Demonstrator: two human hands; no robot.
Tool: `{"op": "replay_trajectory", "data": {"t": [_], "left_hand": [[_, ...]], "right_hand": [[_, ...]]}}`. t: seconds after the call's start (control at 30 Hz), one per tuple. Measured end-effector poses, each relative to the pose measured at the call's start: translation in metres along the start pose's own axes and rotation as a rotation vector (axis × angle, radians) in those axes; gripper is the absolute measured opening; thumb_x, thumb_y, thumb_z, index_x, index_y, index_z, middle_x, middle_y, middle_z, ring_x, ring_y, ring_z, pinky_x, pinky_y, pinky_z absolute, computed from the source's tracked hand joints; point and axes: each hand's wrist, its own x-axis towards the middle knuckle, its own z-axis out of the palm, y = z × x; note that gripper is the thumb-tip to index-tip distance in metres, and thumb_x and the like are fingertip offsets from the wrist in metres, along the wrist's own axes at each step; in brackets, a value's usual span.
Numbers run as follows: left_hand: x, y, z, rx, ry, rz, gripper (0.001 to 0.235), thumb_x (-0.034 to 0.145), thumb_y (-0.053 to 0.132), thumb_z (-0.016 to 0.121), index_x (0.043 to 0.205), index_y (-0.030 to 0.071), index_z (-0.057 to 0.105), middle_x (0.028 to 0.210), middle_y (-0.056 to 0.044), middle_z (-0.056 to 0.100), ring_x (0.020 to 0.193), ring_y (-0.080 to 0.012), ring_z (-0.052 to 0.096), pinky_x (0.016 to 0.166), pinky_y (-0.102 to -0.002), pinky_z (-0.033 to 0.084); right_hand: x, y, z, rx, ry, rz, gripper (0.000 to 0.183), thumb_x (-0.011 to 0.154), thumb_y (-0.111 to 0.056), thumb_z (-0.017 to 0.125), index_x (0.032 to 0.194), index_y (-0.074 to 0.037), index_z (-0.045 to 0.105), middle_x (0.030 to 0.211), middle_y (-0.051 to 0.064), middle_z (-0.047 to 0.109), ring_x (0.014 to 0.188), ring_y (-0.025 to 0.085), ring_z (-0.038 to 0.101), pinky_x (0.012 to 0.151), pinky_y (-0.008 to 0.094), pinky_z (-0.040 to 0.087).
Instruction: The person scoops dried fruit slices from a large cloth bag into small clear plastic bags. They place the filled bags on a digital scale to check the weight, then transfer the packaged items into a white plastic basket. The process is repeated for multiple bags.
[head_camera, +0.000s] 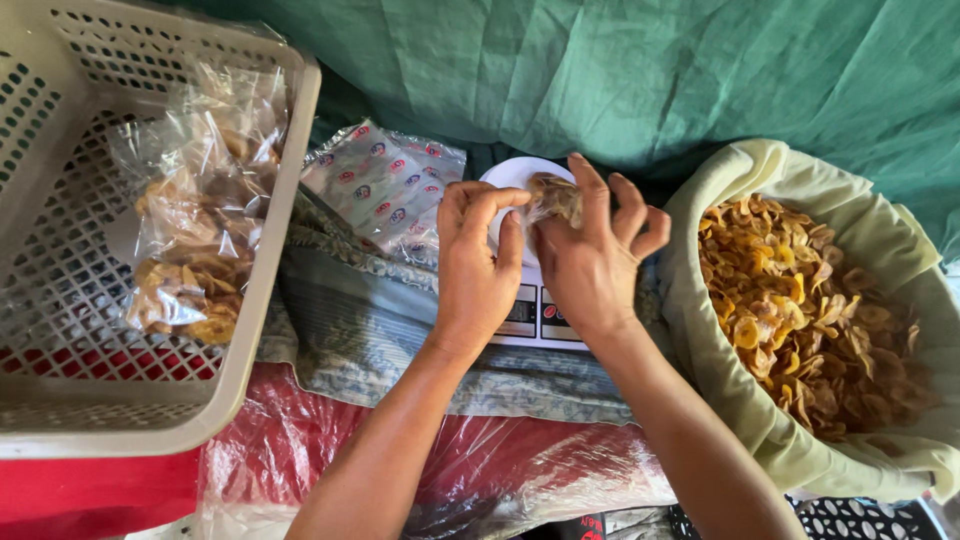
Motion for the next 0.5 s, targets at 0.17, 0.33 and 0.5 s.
{"op": "replay_trajectory", "data": {"t": [0.17,0.33,0.5], "left_hand": [[-0.001,0.001,0.000,-0.025,-0.008,-0.033,0.021,0.094,-0.004,0.064,0.112,0.006,0.068,0.111,-0.013,0.057,0.111,-0.0288,0.057,0.101,-0.040,0.047],[-0.001,-0.001,-0.001,-0.012,-0.029,-0.011,0.021,0.096,-0.005,0.064,0.114,0.004,0.067,0.113,-0.013,0.056,0.112,-0.0289,0.056,0.101,-0.040,0.046],[-0.001,-0.003,0.000,-0.006,-0.034,-0.007,0.022,0.095,-0.006,0.064,0.114,0.004,0.067,0.113,-0.013,0.057,0.111,-0.0284,0.056,0.100,-0.039,0.047]], "right_hand": [[-0.003,0.010,-0.051,0.150,0.032,0.078,0.008,0.090,-0.026,0.084,0.095,-0.022,0.080,0.153,0.010,0.048,0.138,0.037,0.034,0.110,0.056,0.021],[0.000,0.025,-0.091,0.199,0.135,0.121,0.010,0.096,-0.024,0.085,0.102,-0.019,0.079,0.144,0.011,0.048,0.129,0.034,0.034,0.108,0.047,0.023],[0.006,0.027,-0.097,0.182,0.116,0.152,0.008,0.102,-0.024,0.085,0.103,-0.019,0.078,0.143,0.010,0.045,0.130,0.031,0.033,0.109,0.046,0.022]]}}
